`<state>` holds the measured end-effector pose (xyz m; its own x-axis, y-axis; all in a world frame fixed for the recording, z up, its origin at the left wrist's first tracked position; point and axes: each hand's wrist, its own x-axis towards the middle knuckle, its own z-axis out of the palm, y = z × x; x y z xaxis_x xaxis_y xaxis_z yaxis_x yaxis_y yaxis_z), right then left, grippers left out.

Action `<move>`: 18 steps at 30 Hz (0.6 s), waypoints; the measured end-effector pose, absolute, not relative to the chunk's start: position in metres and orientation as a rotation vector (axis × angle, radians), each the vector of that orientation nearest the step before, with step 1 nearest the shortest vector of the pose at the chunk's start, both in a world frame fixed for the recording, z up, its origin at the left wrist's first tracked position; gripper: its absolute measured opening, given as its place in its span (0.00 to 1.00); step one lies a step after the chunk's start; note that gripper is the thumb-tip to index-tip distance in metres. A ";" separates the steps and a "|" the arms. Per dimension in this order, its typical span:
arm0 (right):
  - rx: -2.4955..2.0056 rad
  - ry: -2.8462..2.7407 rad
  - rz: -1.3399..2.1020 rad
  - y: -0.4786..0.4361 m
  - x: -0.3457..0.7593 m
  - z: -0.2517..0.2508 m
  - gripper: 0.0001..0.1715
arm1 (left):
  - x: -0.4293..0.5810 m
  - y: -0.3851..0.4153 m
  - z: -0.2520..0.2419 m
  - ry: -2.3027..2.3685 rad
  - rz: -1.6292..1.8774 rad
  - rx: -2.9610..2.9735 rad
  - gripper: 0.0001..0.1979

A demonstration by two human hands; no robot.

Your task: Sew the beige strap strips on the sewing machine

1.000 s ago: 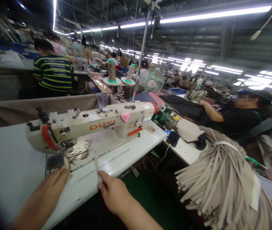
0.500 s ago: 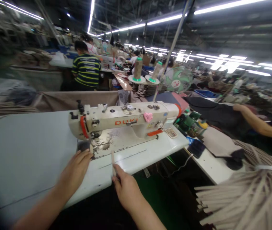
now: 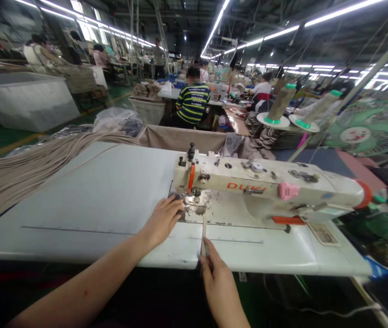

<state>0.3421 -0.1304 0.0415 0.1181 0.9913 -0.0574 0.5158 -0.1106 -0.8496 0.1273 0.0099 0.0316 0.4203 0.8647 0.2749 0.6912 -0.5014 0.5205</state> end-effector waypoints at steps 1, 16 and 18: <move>-1.719 -1.486 0.881 -0.129 0.341 0.041 0.36 | 0.127 0.010 0.031 1.336 0.753 2.341 0.14; -1.667 -1.847 0.858 -0.090 0.304 0.047 0.31 | 0.125 0.115 0.019 1.298 0.814 2.286 0.23; -1.706 -1.870 0.826 -0.082 0.301 0.047 0.31 | 0.128 0.129 0.024 1.290 0.792 2.302 0.22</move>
<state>0.3009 -0.0817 0.0472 -0.1124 0.9924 -0.0509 0.7061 0.0437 -0.7068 0.1281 0.1294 0.0244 0.4185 0.8620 0.2860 0.6456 -0.5038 0.5739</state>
